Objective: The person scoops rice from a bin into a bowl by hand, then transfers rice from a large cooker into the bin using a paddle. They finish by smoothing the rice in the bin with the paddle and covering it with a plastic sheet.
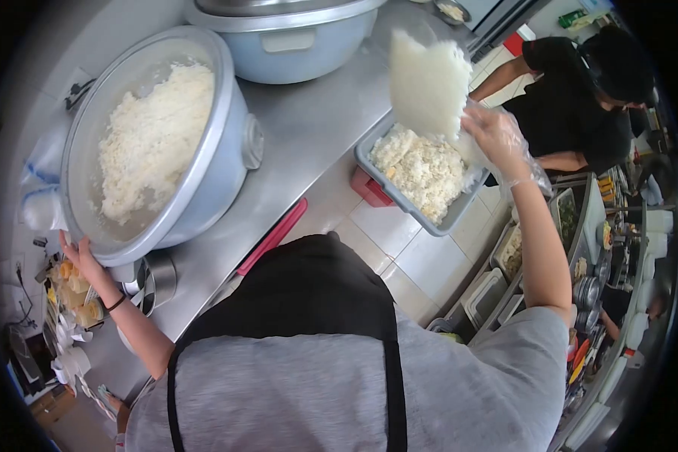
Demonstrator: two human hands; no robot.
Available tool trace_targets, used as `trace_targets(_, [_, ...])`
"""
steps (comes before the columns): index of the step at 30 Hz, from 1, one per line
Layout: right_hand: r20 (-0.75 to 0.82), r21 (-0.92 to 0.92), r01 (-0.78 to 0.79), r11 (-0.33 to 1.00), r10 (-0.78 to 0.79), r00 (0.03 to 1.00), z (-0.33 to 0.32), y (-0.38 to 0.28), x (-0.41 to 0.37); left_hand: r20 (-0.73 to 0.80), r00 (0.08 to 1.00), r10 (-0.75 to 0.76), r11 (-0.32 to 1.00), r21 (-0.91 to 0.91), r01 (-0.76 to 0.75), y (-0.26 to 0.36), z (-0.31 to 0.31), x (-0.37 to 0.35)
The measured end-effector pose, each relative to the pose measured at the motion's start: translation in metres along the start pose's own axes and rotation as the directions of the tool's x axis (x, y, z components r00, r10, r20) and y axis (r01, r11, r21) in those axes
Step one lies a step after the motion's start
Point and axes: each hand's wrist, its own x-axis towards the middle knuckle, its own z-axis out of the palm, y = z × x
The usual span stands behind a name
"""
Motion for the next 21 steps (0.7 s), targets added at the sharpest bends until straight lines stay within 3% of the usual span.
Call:
trace_targets(2, [0.082,0.201,-0.192,0.961,0.179,0.980,0.013,0.028,-0.018,-0.045,0.999,-0.019,0.999,0.037,0.020,0.010,0.004,-0.004])
trace_targets(3, [0.126,0.071,-0.234,0.970,0.224,0.966,0.006,0.016,-0.025,-0.041,0.999,-0.021,1.000,0.018,0.022,0.018,0.008,-0.008])
trace_targets(4, [0.126,0.072,-0.238,0.969,0.228,0.966,0.018,0.031,-0.029,-0.037,0.999,-0.019,1.000,0.018,0.020,0.019,0.009,-0.010])
trace_targets(6, [0.116,-0.359,-0.084,0.929,0.134,0.984,0.079,0.083,-0.040,-0.073,0.997,-0.030,0.997,0.075,0.036,0.017,0.007,-0.008])
trace_targets(8, [-0.020,-0.770,0.170,0.615,-0.290,0.957,0.165,0.139,-0.050,-0.054,0.997,-0.057,0.998,0.028,0.059,0.006,-0.001,-0.001])
trace_targets(9, [-0.023,-0.771,0.164,0.615,-0.285,0.958,0.188,0.150,-0.045,-0.041,0.996,-0.079,0.997,-0.026,0.078,0.003,-0.001,0.002])
trace_targets(11, [0.156,-0.626,0.037,0.779,0.078,0.985,0.212,0.161,-0.030,-0.039,0.997,-0.064,0.998,-0.025,0.063,0.002,-0.001,0.001])
trace_targets(14, [0.071,-0.741,0.076,0.667,-0.034,0.997,0.177,0.147,-0.018,-0.022,0.997,-0.075,0.997,-0.030,0.074,0.002,-0.001,0.000])
trace_targets(15, [0.198,-0.631,0.039,0.774,0.112,0.974,0.159,0.152,-0.004,-0.013,0.995,-0.098,0.994,-0.051,0.097,0.003,-0.002,-0.001])
trace_targets(17, [0.151,-0.354,-0.216,0.910,0.284,0.947,0.126,0.153,0.010,-0.041,0.994,-0.098,0.995,-0.027,0.097,0.011,0.006,-0.008])
trace_targets(18, [0.348,-0.337,-0.086,0.938,0.208,0.914,0.085,0.124,0.027,-0.062,0.993,-0.100,0.995,0.002,0.101,0.012,0.004,-0.006])
trace_targets(20, [0.541,-0.098,-0.087,0.991,0.127,0.831,0.040,0.098,0.054,-0.059,0.997,-0.051,0.997,0.052,0.054,-0.011,-0.008,0.003])
trace_targets(21, [0.352,-0.173,-0.320,0.932,0.362,0.863,-0.002,0.021,0.055,-0.050,0.999,0.013,0.994,0.112,-0.007,-0.014,-0.011,0.006])
